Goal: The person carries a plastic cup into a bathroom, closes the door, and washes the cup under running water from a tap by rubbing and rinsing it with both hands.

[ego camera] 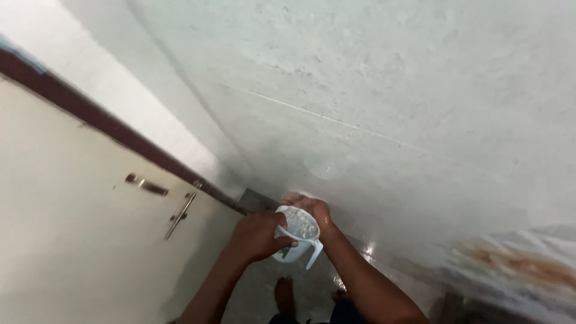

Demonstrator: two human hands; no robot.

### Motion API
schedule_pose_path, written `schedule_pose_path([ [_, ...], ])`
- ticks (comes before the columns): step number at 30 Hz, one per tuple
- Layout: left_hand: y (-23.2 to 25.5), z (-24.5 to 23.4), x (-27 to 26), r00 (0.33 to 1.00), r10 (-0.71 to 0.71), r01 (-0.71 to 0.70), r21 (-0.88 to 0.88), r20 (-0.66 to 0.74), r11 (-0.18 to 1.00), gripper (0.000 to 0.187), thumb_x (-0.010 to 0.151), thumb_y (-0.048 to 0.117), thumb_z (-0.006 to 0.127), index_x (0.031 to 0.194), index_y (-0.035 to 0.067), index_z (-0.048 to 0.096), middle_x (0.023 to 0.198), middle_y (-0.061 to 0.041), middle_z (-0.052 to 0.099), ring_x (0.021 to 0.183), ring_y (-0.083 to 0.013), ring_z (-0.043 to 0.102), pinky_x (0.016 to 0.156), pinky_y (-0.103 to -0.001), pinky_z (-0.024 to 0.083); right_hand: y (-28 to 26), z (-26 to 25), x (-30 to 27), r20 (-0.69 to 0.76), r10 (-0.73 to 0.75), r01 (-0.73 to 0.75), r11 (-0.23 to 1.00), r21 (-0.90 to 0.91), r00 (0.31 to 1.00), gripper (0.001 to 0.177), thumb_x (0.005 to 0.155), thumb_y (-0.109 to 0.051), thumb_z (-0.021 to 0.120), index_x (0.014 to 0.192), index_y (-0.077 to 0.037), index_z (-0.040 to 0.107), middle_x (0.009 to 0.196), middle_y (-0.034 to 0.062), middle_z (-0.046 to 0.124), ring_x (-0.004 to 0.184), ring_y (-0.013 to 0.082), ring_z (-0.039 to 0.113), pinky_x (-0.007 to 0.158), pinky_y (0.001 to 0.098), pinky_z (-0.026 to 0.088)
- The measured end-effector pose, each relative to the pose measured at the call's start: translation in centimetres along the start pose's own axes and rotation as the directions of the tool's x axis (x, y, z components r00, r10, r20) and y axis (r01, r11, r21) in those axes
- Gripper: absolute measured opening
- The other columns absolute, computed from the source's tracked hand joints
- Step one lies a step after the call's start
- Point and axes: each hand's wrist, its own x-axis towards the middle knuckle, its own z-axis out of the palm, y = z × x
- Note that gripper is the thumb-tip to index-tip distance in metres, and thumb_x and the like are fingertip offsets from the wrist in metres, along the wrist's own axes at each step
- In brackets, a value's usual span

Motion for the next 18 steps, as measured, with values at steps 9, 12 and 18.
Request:
schedule_pose_path([
  [9,-0.1,-0.2,4.8,0.913,0.322,-0.357,0.106,0.250,0.928,0.052,0.076,0.056,0.078,0.100,0.011,0.071,0.091,-0.013,0.076,0.087,-0.0311,0.074,0.080,-0.045,0.056,1.7,-2.2,-2.1,-0.136,-0.131,0.165,0.945,0.284,0.982,0.040,0.097,-0.018,0.050,0.124,0.010,0.057,0.123,0.0252,0.067,0.119,0.0368,0.064,0.111,0.0482,0.047],
  [12,2.6,0.3,5.7,0.859,0.364,-0.425,0.102,0.360,0.900,0.049,0.076,0.054,0.078,0.095,0.010,0.072,0.087,-0.013,0.075,0.087,-0.0312,0.073,0.079,-0.047,0.055,1.9,-3.2,-6.3,0.259,-0.368,0.149,0.785,0.601,0.893,0.018,0.107,-0.004,0.047,0.118,0.007,0.056,0.119,0.0230,0.065,0.120,0.0379,0.063,0.114,0.0499,0.050],
  [18,11.3,2.8,6.4,0.777,0.418,-0.538,0.150,0.472,0.830,0.052,0.083,0.059,0.068,0.109,0.014,0.072,0.094,-0.013,0.079,0.092,-0.0306,0.075,0.085,-0.044,0.056,-0.7,-6.7,-15.1,-0.216,-0.362,0.418,0.841,0.344,0.907,0.026,0.095,-0.011,0.044,0.111,0.001,0.059,0.114,0.0205,0.069,0.104,0.0363,0.068,0.096,0.0490,0.055],
])
